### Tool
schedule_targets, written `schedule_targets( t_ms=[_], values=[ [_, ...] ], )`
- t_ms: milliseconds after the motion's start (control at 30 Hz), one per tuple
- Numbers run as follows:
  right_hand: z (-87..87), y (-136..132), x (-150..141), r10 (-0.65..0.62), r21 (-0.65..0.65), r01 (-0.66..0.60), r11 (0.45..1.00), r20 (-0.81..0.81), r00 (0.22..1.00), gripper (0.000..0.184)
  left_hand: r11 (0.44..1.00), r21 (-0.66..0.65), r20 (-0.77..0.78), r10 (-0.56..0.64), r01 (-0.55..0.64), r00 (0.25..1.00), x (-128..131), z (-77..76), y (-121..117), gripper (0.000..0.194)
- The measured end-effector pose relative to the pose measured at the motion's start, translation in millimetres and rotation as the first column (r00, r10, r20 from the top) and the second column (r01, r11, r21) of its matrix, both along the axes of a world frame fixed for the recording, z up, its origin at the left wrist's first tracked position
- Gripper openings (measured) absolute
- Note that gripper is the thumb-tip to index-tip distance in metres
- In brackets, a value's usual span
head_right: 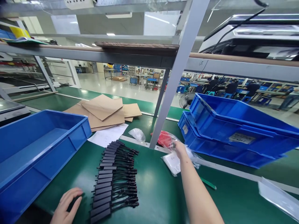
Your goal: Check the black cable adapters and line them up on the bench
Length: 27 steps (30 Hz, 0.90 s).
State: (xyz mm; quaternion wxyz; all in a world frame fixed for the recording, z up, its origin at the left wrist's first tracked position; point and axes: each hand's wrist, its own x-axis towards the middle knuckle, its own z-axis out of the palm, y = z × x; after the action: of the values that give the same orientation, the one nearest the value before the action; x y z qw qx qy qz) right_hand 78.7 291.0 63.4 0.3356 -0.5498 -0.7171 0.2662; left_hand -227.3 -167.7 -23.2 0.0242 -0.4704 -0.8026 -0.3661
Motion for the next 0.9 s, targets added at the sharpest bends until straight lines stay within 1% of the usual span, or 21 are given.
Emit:
schedule_targets(
  t_ms=[100,167,333,433,500,667,733,833,900],
  values=[
    [-0.6,0.8,4.8,0.084,-0.071,-0.08,0.994,0.063,0.994,0.02,1.0,0.025,-0.138,0.021,-0.018,0.99,6.1,-2.1,4.7,0.018],
    [-0.7,0.3,8.8,0.127,-0.086,-0.119,0.989,0.104,0.986,0.019,0.999,0.027,-0.203,0.048,-0.044,0.978,8.8,-2.5,7.8,0.019],
    [1.3,0.0,17.1,0.223,-0.046,-0.218,0.975,0.189,0.956,0.021,0.996,0.003,-0.275,0.091,-0.094,0.957,13.2,-2.3,9.7,0.017],
    [1.4,-0.2,21.5,0.26,-0.005,-0.265,0.964,0.223,0.94,0.017,0.993,-0.022,-0.277,0.105,-0.116,0.955,17.0,2.7,10.2,0.017],
    [0.0,-1.3,23.7,0.255,0.026,-0.268,0.963,0.229,0.939,0.014,0.991,-0.035,-0.265,0.113,-0.127,0.958,21.2,8.5,11.1,0.017],
    [-3.4,-8.7,26.7,0.23,0.124,-0.263,0.957,0.228,0.946,0.024,0.989,0.002,-0.211,0.147,-0.15,0.966,32.4,21.9,14.2,0.016],
    [-3.5,-16.7,27.8,0.186,0.188,-0.228,0.955,0.214,0.959,0.026,0.985,0.02,-0.201,0.171,-0.171,0.964,34.5,23.6,15.4,0.016],
    [-5.2,-41.2,27.6,0.088,0.313,-0.131,0.941,0.15,0.985,0.031,0.976,0.036,-0.2,0.216,-0.213,0.956,35.3,22.6,16.8,0.016],
    [-10.3,-66.9,25.1,0.088,0.372,-0.121,0.92,0.104,0.991,0.033,0.97,0.047,-0.198,0.242,-0.238,0.95,35.4,21.5,17.5,0.015]
  ],
)
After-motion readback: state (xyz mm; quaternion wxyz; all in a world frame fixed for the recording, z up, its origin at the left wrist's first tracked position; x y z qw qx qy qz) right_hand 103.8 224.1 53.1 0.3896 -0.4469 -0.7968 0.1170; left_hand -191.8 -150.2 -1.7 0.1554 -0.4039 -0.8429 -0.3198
